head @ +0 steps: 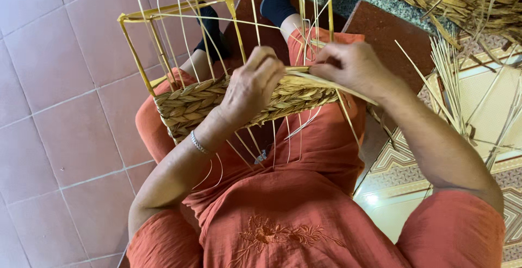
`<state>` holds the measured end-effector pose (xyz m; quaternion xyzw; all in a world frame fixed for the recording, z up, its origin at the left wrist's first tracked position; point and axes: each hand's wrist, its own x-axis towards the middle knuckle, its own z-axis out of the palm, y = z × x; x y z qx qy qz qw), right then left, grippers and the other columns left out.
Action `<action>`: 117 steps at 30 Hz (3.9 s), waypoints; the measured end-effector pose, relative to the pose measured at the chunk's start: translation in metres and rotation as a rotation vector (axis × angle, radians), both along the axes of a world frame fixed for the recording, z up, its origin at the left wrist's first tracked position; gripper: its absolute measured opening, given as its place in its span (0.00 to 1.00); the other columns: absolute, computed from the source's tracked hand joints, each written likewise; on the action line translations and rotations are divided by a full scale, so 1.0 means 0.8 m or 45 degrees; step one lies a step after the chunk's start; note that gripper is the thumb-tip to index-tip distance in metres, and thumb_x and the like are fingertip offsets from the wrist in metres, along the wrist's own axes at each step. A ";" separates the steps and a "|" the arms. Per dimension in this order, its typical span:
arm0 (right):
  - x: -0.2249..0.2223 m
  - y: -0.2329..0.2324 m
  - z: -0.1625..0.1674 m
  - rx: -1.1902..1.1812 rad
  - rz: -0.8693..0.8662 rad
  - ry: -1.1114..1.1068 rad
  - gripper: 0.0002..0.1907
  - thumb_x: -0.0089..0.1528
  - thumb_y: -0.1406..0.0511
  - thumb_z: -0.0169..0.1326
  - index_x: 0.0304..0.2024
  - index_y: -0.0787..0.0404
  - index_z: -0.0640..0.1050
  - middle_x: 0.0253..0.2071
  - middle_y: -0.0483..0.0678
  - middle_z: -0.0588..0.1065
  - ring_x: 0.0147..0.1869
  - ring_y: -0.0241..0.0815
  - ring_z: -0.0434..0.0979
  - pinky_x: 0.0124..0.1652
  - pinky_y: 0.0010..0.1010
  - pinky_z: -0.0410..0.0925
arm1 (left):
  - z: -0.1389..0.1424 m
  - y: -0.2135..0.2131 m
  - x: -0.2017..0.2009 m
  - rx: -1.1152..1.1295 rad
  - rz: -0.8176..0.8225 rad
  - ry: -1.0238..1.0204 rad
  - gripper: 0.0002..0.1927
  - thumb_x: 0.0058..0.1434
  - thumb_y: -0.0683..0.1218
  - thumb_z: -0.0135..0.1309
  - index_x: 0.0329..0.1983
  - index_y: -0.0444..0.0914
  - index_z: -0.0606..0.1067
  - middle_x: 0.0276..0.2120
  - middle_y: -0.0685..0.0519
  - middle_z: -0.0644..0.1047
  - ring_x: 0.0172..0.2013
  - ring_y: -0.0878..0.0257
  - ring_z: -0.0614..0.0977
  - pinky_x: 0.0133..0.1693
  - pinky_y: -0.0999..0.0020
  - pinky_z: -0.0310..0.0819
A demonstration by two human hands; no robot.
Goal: The person weaves dried palm leaves into a basket frame, interlacing strands by hand to build up the basket walls. The person occasionally reaches for additional palm leaves from a nearby pile and continues weaving.
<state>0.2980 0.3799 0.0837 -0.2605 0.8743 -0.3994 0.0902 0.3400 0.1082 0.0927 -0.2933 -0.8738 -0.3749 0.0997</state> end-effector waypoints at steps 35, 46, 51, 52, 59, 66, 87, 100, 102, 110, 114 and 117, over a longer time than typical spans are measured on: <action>-0.120 0.171 -0.035 0.962 -0.945 0.411 0.08 0.65 0.68 0.61 0.30 0.53 0.79 0.37 0.44 0.78 0.55 0.52 0.69 0.59 0.49 0.61 | 0.084 0.041 -0.015 0.073 0.065 -0.570 0.06 0.64 0.39 0.56 0.44 0.34 0.75 0.37 0.47 0.81 0.33 0.61 0.86 0.33 0.68 0.79; 0.000 0.232 0.027 -0.173 -0.887 0.009 0.11 0.68 0.74 0.53 0.50 0.58 0.78 0.40 0.46 0.78 0.35 0.32 0.75 0.29 0.21 0.69 | 0.074 0.018 0.018 0.126 0.017 -0.335 0.08 0.65 0.37 0.56 0.47 0.33 0.74 0.41 0.43 0.80 0.35 0.57 0.84 0.34 0.66 0.77; 0.041 0.221 0.025 -0.596 -0.763 0.094 0.06 0.72 0.78 0.59 0.48 0.65 0.82 0.43 0.52 0.81 0.42 0.35 0.80 0.41 0.23 0.74 | 0.057 0.003 0.029 0.200 0.095 -0.240 0.09 0.67 0.35 0.56 0.49 0.32 0.74 0.43 0.42 0.80 0.40 0.55 0.85 0.40 0.65 0.80; 0.049 0.210 0.023 -0.706 -0.727 0.104 0.06 0.73 0.79 0.58 0.47 0.65 0.81 0.43 0.52 0.81 0.42 0.36 0.81 0.42 0.24 0.75 | 0.052 0.001 0.029 0.223 0.098 -0.242 0.08 0.66 0.35 0.56 0.47 0.32 0.73 0.44 0.42 0.80 0.41 0.55 0.86 0.41 0.66 0.82; 0.092 0.075 0.025 -0.156 -0.296 0.106 0.08 0.68 0.73 0.60 0.49 0.62 0.81 0.45 0.49 0.80 0.45 0.40 0.80 0.44 0.29 0.74 | 0.022 -0.001 0.035 0.196 0.063 -0.042 0.10 0.62 0.36 0.60 0.44 0.33 0.72 0.40 0.43 0.79 0.42 0.50 0.84 0.42 0.61 0.80; 0.093 -0.036 0.029 0.093 -0.024 0.371 0.19 0.58 0.62 0.67 0.48 0.62 0.79 0.42 0.51 0.80 0.40 0.48 0.81 0.38 0.39 0.74 | 0.024 0.002 0.040 0.165 0.146 -0.001 0.07 0.65 0.36 0.58 0.44 0.34 0.73 0.39 0.47 0.79 0.43 0.52 0.84 0.45 0.60 0.80; 0.036 -0.063 0.006 0.095 -0.005 0.356 0.16 0.61 0.55 0.70 0.31 0.55 0.78 0.35 0.43 0.75 0.42 0.42 0.68 0.44 0.34 0.63 | 0.000 -0.016 0.055 -0.178 -0.111 0.446 0.13 0.63 0.35 0.56 0.46 0.33 0.65 0.57 0.39 0.68 0.52 0.47 0.79 0.49 0.60 0.82; 0.052 -0.008 0.017 0.021 -0.245 0.214 0.10 0.64 0.58 0.62 0.43 0.52 0.76 0.45 0.42 0.75 0.48 0.38 0.75 0.48 0.31 0.73 | -0.033 0.031 -0.002 -0.220 0.432 -0.220 0.30 0.64 0.39 0.54 0.67 0.30 0.58 0.27 0.47 0.76 0.23 0.62 0.78 0.23 0.66 0.75; 0.060 0.007 0.016 0.334 -0.270 0.899 0.15 0.57 0.59 0.67 0.43 0.56 0.79 0.44 0.49 0.76 0.49 0.47 0.72 0.46 0.40 0.69 | -0.028 0.040 -0.004 -0.220 0.434 0.142 0.34 0.57 0.37 0.53 0.67 0.25 0.58 0.33 0.40 0.76 0.25 0.60 0.79 0.21 0.69 0.77; 0.083 0.026 0.014 0.121 -0.103 0.207 0.12 0.65 0.59 0.63 0.44 0.57 0.77 0.42 0.44 0.76 0.44 0.34 0.74 0.43 0.33 0.74 | 0.012 0.071 -0.029 -0.932 0.115 -0.814 0.12 0.73 0.38 0.41 0.57 0.31 0.68 0.36 0.42 0.79 0.26 0.58 0.81 0.21 0.66 0.75; 0.065 0.043 0.039 0.378 -0.256 -0.391 0.08 0.67 0.55 0.58 0.45 0.48 0.78 0.37 0.42 0.79 0.30 0.34 0.72 0.29 0.30 0.70 | 0.020 0.056 -0.015 -0.281 0.074 -0.427 0.06 0.75 0.39 0.49 0.46 0.32 0.75 0.39 0.43 0.78 0.29 0.57 0.81 0.30 0.66 0.75; 0.054 0.021 0.052 0.527 -0.145 0.934 0.09 0.72 0.59 0.63 0.44 0.55 0.79 0.44 0.45 0.78 0.41 0.38 0.69 0.35 0.26 0.66 | 0.019 0.039 -0.005 0.130 -0.182 -0.387 0.14 0.70 0.37 0.47 0.56 0.25 0.69 0.47 0.40 0.75 0.34 0.58 0.82 0.32 0.70 0.83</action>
